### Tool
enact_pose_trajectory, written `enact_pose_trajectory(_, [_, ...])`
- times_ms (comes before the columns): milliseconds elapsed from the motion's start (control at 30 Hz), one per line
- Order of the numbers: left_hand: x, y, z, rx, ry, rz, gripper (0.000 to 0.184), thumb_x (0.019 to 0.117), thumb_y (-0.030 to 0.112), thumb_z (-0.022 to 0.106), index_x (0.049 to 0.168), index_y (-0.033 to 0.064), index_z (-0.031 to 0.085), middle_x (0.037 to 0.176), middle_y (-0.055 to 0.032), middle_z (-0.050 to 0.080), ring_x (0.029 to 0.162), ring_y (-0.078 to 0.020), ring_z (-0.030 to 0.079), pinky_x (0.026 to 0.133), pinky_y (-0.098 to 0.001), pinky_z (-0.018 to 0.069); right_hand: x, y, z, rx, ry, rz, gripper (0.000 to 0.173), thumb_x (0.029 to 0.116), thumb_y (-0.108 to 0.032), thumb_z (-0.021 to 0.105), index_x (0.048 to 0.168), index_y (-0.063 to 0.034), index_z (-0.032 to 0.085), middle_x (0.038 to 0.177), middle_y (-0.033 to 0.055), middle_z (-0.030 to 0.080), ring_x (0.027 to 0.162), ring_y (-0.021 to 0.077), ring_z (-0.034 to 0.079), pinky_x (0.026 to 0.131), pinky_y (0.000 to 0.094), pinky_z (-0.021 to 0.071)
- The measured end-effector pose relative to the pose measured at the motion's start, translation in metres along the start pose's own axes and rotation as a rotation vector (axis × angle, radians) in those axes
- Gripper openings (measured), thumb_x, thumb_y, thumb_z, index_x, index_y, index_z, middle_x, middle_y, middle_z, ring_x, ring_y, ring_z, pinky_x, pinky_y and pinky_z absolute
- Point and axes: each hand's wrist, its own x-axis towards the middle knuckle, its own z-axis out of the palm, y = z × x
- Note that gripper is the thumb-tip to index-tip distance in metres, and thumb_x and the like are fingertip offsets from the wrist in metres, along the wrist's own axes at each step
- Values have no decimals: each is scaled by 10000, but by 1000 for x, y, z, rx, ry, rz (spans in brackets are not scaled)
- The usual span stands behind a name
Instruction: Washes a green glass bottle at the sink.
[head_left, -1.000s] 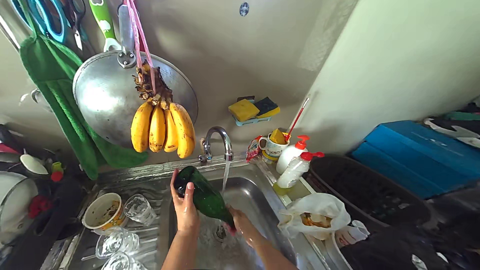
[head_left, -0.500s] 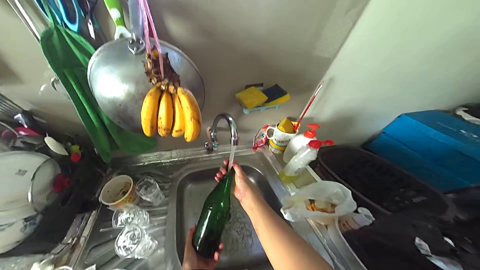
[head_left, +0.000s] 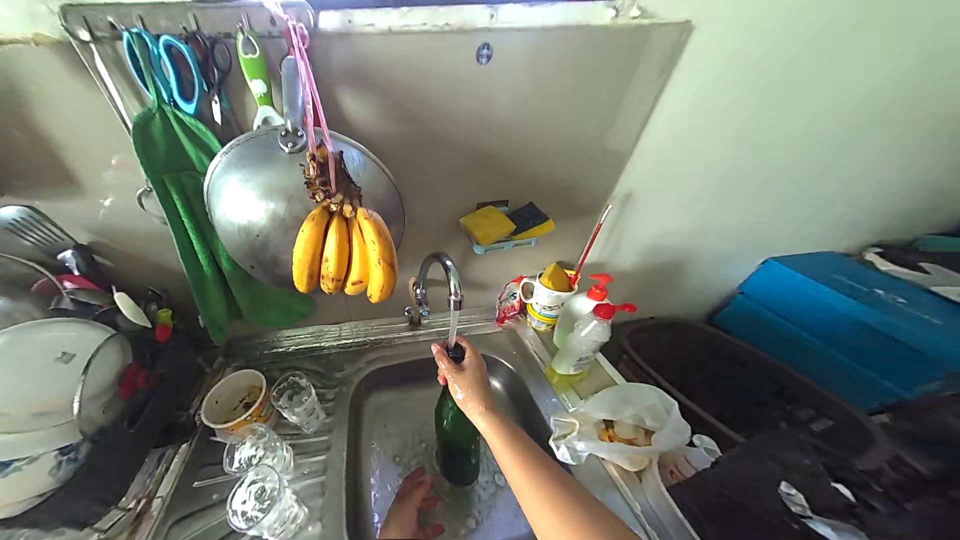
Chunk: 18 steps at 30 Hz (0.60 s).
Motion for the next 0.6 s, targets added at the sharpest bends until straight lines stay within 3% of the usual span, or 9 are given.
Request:
enact_pose_trajectory(67, [5,-2,9,-72,-27,-30,545,1113,410,358,1535,67,384,1489,-183,515,1316,-337,554,1032,-548,487,1,0,1,47,8,-4,200,998,-228,666,1051,-38,633,700,63,646,569,154,639,593,319,578])
enact_pose_trajectory(133, [14,-3,26,-237,-23,-38,665,1098,532,277,1523,30,369,1458,-220,522,1285,-355,568,1019,-539,499,-2,1,4,87,-2,-22,192,999,-227,658,1031,-39,627,695,58,642,569,148,640,593,309,582])
enact_pose_trajectory(267, [42,6,44,-463,147,24,545,1093,470,391,1440,60,481,1338,-205,593,1163,-327,608,939,-495,524,-1,-3,2,294,-78,-52,159,989,-185,628,1001,-30,595,646,41,589,557,147,615,602,311,578])
enact_pose_trajectory(433, [75,27,55,-113,98,-133,451,1110,410,371,1266,43,581,1044,-175,660,868,-276,644,726,-438,550,5,-18,-5,91,-146,-30,193,963,-231,683,1020,-52,635,666,36,631,545,137,627,576,311,575])
enact_pose_trajectory(533, [68,48,70,38,90,-103,507,1119,441,314,1325,49,561,1080,-187,650,883,-293,636,743,-453,540,10,-16,-6,15,-162,-14,227,974,-272,686,1043,-62,632,692,35,638,556,129,627,580,304,569])
enact_pose_trajectory(600, [49,65,83,32,51,-29,555,1122,463,206,1410,87,497,1181,-192,634,975,-313,631,777,-488,534,12,-11,-8,-1,-164,-16,257,979,-296,678,1050,-54,628,695,30,626,551,123,617,575,300,565])
